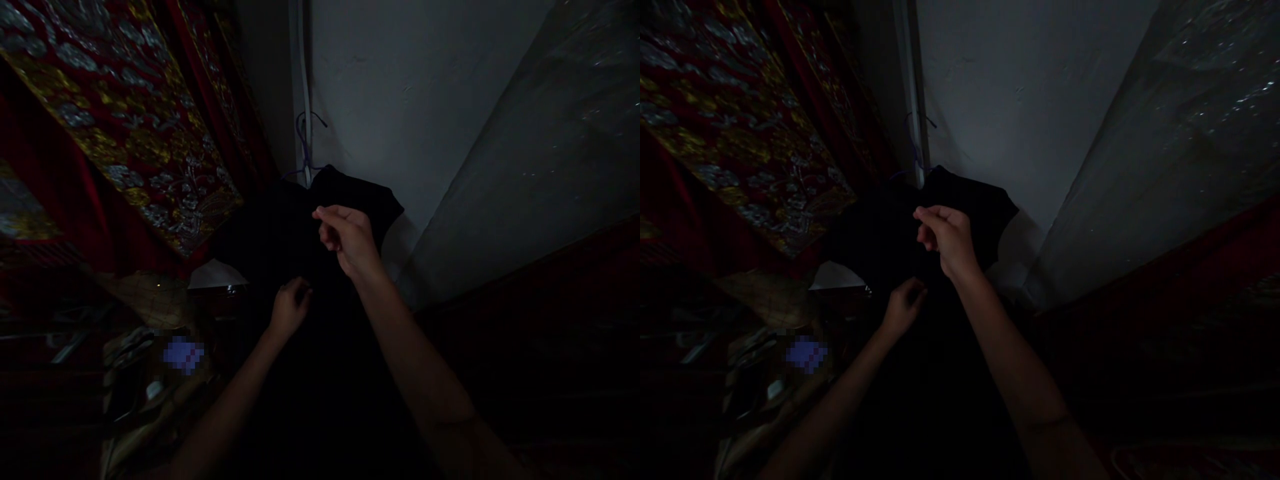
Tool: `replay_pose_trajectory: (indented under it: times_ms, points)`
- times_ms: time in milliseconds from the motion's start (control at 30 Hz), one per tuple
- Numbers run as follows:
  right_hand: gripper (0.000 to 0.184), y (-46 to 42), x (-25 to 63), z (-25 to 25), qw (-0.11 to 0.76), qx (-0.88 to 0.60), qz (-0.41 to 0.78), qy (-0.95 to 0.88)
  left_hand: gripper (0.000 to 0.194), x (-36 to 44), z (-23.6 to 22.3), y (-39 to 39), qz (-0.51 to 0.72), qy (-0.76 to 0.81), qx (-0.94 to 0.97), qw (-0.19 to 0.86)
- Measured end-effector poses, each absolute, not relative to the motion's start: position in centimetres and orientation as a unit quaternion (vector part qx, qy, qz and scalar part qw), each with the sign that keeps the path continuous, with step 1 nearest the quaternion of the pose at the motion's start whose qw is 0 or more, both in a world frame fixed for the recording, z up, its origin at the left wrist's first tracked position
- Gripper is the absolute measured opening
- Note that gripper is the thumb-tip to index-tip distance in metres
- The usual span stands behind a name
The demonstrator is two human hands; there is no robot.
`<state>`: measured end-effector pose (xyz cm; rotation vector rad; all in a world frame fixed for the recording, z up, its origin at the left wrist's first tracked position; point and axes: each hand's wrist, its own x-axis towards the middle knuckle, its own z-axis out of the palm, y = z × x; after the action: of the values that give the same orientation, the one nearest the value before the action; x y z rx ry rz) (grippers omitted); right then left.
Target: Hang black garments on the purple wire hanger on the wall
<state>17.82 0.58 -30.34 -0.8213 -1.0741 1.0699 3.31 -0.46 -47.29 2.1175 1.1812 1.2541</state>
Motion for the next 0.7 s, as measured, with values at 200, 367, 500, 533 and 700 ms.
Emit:
replay_pose_trajectory:
  times_ms: [200, 367, 500, 533, 700]
  points:
    - [0.027, -0.6, 17.9, -31.4, 0.645, -0.373, 0.393, -0.538, 0.038, 3.4, -34.9, 1.7, 0.585, 0.306, 0.746, 0.085]
    - [0.025, 1.1, 18.4, -32.0, 0.652, -0.397, 0.266, -0.59, 0.013, 3.5, -30.8, 3.3, 0.501, 0.292, 0.815, -0.024]
    - [0.026, 2.6, 18.0, -34.2, 0.644, -0.394, 0.296, -0.585, 0.012, 3.2, -32.1, 3.8, 0.479, 0.344, 0.804, -0.078]
    - [0.024, 2.8, 17.8, -34.7, 0.643, -0.389, 0.312, -0.581, 0.011, 3.2, -32.6, 3.7, 0.489, 0.353, 0.794, -0.077]
    - [0.015, 4.8, 16.9, -35.7, 0.633, -0.391, 0.334, -0.579, 0.009, 3.7, -33.4, 3.2, 0.562, 0.373, 0.735, -0.074]
